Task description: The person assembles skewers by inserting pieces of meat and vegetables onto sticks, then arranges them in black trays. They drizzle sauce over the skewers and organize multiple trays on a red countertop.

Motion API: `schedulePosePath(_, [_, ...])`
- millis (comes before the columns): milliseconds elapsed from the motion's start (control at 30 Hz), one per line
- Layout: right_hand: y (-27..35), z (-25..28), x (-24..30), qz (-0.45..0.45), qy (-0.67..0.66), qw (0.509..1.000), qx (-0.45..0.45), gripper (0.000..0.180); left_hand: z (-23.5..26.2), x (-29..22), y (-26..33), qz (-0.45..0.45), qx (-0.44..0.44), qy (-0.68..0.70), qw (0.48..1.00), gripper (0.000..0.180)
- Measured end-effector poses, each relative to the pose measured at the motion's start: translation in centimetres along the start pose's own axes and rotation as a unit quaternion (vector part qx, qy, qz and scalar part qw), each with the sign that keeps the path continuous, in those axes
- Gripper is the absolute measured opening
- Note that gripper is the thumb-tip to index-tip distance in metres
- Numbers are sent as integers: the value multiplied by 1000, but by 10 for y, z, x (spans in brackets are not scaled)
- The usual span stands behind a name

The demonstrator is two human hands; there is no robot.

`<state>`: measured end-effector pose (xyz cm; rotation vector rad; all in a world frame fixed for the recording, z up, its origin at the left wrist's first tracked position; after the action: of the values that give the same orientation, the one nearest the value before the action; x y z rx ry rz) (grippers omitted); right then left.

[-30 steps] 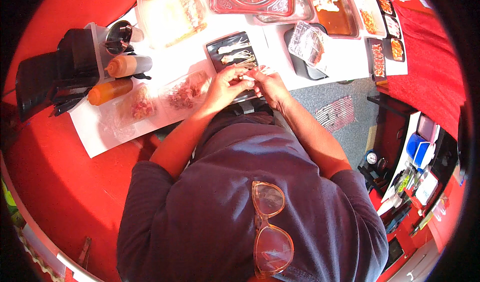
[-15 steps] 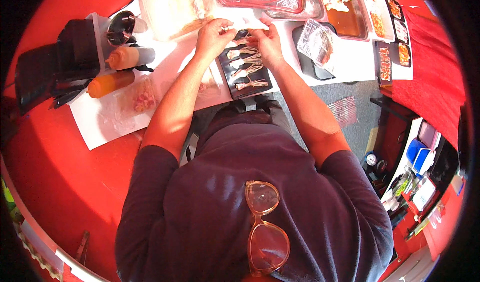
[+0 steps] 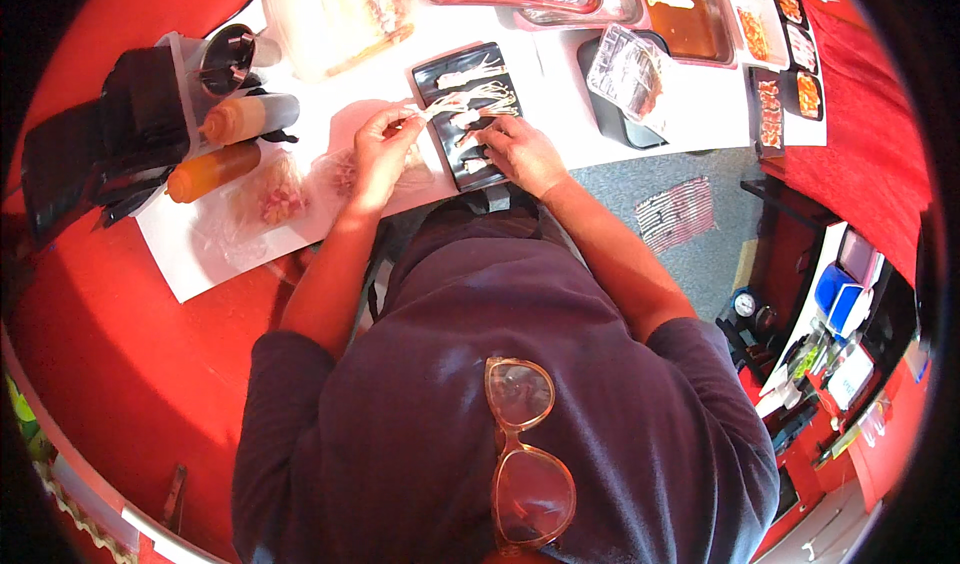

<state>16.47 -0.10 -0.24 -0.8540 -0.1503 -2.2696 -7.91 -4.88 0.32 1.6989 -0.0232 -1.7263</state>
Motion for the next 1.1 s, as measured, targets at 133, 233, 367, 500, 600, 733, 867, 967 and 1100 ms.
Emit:
schedulePosePath(133, [-17,-9,1,42,33,998,-21,37,4,-2,11,8,-4,86,996,18])
schedulePosePath(233, [-23,-14,-4,53,72,996,12,38,1,-14,17,36,12,182,983,20])
schedulePosePath(367, [-23,-11,-4,40,36,998,-34,38,-11,-33,30,57,60,286,955,23])
schedulePosePath(500, [4,-1,-9,-16,18,997,-71,37,-38,-8,41,-4,140,158,977,21])
schedulePosePath(600, [29,0,-14,-16,38,998,-43,32,-48,69,27,-168,109,-169,965,25])
schedulePosePath(733, [43,4,-6,-11,41,998,-36,29,-47,59,34,-289,84,-277,913,23])
schedulePosePath(867, [38,6,-7,-3,23,998,-51,26,-49,49,34,-334,81,-262,902,20])
schedulePosePath(967, [29,7,0,20,10,999,-45,24,-53,53,33,-346,87,-259,898,19])
schedulePosePath(1100, [23,-5,-12,6,23,999,-44,21,-58,56,38,-325,64,-281,901,18])
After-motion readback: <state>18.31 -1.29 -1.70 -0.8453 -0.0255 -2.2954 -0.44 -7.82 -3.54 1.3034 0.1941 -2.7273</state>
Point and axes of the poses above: each hand's wrist, its own y-axis away from the middle knuckle, its own z-axis out of the back of the hand, x = y × z, the point moved 3 cm from there along -y, towards the middle knuckle, and after that the axes turned 8 degrees about -x, right-handed, at the moved point
